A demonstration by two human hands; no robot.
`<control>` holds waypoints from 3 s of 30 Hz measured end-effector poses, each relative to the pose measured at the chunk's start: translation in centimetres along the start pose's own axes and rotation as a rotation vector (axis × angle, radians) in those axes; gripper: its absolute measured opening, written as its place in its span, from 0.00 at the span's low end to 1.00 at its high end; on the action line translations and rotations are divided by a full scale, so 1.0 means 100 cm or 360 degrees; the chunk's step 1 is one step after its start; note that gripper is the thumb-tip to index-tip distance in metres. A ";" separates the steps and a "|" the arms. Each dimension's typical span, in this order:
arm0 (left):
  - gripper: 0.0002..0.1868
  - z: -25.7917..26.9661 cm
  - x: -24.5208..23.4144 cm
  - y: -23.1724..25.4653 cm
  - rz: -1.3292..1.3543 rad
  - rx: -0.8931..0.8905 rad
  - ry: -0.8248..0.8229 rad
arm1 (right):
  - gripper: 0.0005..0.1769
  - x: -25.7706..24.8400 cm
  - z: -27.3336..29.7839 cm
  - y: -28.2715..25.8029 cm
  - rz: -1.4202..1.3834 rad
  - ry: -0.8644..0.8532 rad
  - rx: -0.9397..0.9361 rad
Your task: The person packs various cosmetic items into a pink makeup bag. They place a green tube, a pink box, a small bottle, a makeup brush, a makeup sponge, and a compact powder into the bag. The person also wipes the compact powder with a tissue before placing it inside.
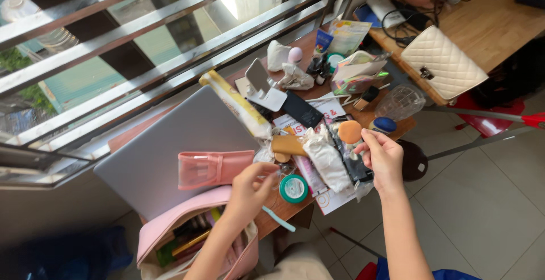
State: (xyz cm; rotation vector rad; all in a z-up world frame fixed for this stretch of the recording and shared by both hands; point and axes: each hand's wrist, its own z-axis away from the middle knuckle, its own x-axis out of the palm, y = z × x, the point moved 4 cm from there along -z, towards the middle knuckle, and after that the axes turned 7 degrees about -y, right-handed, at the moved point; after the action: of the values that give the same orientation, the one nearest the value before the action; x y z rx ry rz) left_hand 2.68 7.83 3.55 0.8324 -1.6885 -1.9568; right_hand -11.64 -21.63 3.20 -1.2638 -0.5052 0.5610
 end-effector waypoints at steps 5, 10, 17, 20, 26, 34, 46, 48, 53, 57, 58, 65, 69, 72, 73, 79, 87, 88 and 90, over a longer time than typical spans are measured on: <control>0.10 0.056 -0.075 0.005 -0.0370 -0.0188 0.0313 | 0.13 0.045 0.027 0.002 0.0001 -0.0244 0.0085; 0.10 0.115 -0.130 0.020 -0.0759 -0.0211 0.0532 | 0.14 0.097 0.056 0.010 0.0018 -0.0565 0.0137; 0.08 0.192 -0.154 0.013 -0.1234 -0.0518 0.0612 | 0.14 0.177 0.109 0.018 0.0418 -0.1049 0.0192; 0.06 0.210 -0.149 0.000 -0.1358 -0.0535 0.0514 | 0.13 0.207 0.138 0.019 0.0525 -0.1258 0.0194; 0.04 0.223 -0.141 -0.024 -0.1398 -0.0547 0.0320 | 0.11 0.244 0.180 0.016 0.1219 -0.1442 -0.0048; 0.04 0.229 -0.127 -0.038 -0.1323 -0.0284 0.0082 | 0.09 0.263 0.199 0.034 0.1608 -0.1577 -0.0503; 0.02 0.225 -0.131 -0.041 -0.1337 -0.0254 0.0033 | 0.07 0.276 0.212 0.054 0.1496 -0.1631 -0.0896; 0.04 0.218 -0.135 -0.036 -0.1326 -0.0251 0.0025 | 0.07 0.277 0.212 0.060 0.1584 -0.1596 -0.0902; 0.14 0.201 -0.140 -0.029 -0.1345 -0.0404 -0.0055 | 0.07 0.275 0.208 0.071 0.1987 -0.1628 -0.0984; 0.14 0.189 -0.135 -0.039 -0.1389 -0.0427 -0.0220 | 0.09 0.267 0.205 0.060 0.1764 -0.1755 -0.0925; 0.12 0.186 -0.132 -0.043 -0.1396 -0.0423 -0.0276 | 0.10 0.266 0.204 0.058 0.1718 -0.1786 -0.0904; 0.07 0.174 -0.135 -0.047 -0.1411 -0.0309 -0.0093 | 0.07 0.264 0.205 0.076 0.1786 -0.1729 -0.0983; 0.06 0.169 -0.137 -0.042 -0.1452 -0.0284 -0.0092 | 0.07 0.270 0.201 0.090 0.2109 -0.1751 -0.1079; 0.07 0.170 -0.139 -0.041 -0.1459 -0.0203 -0.0025 | 0.07 0.273 0.204 0.088 0.2094 -0.1674 -0.1141; 0.06 0.169 -0.139 -0.041 -0.1458 -0.0180 0.0020 | 0.07 0.272 0.203 0.087 0.2076 -0.1638 -0.1150; 0.07 0.170 -0.134 -0.048 -0.1474 -0.0244 -0.0039 | 0.07 0.266 0.202 0.080 0.1959 -0.1734 -0.1053; 0.08 0.179 -0.134 -0.044 -0.1500 -0.0262 -0.0060 | 0.11 0.243 0.158 0.031 0.1645 -0.1090 -0.0497; 0.08 0.181 -0.135 -0.041 -0.1483 -0.0276 -0.0073 | 0.11 0.238 0.147 0.032 0.1721 -0.0929 -0.0440; 0.12 0.185 -0.135 -0.034 -0.1449 -0.0324 -0.0091 | 0.18 0.233 0.130 0.038 0.1941 -0.0979 -0.0583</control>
State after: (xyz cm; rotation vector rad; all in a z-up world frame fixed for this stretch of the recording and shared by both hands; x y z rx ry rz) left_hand 0.16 30.87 3.98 1.6678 -1.1746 -2.6663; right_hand -2.59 3.74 3.52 -1.6800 -0.2839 1.9896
